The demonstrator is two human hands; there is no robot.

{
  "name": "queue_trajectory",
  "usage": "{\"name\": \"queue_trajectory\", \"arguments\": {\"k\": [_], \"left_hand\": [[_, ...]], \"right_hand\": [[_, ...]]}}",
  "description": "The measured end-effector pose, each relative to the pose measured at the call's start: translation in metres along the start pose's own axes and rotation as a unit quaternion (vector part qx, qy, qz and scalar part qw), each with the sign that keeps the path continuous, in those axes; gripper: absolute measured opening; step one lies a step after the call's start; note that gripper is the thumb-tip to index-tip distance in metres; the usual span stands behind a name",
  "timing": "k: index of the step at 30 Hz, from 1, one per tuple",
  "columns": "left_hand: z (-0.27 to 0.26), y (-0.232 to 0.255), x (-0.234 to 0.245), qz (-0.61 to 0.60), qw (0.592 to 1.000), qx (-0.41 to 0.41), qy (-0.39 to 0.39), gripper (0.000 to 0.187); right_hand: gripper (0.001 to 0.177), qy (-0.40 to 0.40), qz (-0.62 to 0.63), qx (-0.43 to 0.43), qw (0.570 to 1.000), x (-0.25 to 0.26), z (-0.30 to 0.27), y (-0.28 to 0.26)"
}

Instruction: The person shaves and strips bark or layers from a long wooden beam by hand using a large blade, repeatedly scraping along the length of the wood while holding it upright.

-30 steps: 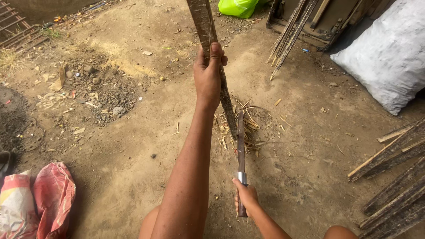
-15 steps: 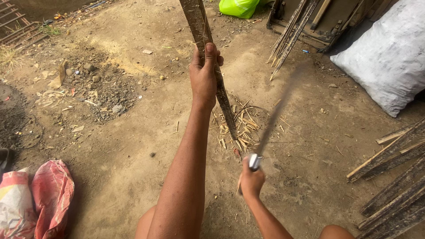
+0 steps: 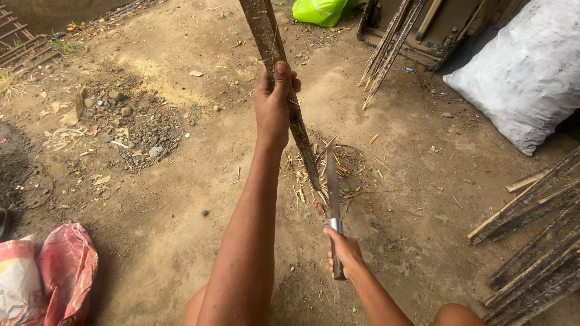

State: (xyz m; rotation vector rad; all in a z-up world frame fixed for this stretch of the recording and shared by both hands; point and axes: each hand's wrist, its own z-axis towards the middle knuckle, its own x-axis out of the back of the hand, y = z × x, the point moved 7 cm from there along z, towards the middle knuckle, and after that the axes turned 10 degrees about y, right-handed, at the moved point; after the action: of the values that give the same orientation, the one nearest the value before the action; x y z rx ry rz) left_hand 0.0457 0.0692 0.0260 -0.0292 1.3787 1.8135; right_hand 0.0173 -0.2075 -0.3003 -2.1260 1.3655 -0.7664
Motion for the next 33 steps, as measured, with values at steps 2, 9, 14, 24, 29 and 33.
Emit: {"name": "queue_trajectory", "arguments": {"k": [2, 9, 14, 24, 29, 33], "left_hand": [[0.003, -0.001, 0.004, -0.004, 1.000, 0.003, 0.004, 0.046], [0.007, -0.005, 0.017, -0.001, 1.000, 0.004, 0.026, 0.048], [0.004, -0.003, 0.009, -0.009, 1.000, -0.008, 0.011, 0.048], [-0.001, -0.002, 0.001, 0.006, 1.000, 0.000, -0.005, 0.046], [-0.002, 0.000, 0.007, 0.007, 1.000, -0.003, 0.004, 0.047], [-0.008, -0.002, 0.001, 0.003, 1.000, -0.006, 0.010, 0.045]], "right_hand": [[0.039, 0.022, 0.088, 0.083, 0.992, 0.005, -0.004, -0.029], [0.038, 0.127, 0.121, 0.236, 0.956, -0.016, 0.004, -0.017], [0.037, 0.009, -0.026, 0.028, 0.999, -0.031, 0.028, 0.049], [0.040, 0.100, -0.202, 0.105, 0.969, -0.002, 0.003, 0.015], [0.034, -0.141, 0.046, -0.044, 0.988, -0.018, 0.005, 0.027], [0.034, -0.138, 0.062, -0.057, 0.987, -0.004, 0.004, 0.010]]}}
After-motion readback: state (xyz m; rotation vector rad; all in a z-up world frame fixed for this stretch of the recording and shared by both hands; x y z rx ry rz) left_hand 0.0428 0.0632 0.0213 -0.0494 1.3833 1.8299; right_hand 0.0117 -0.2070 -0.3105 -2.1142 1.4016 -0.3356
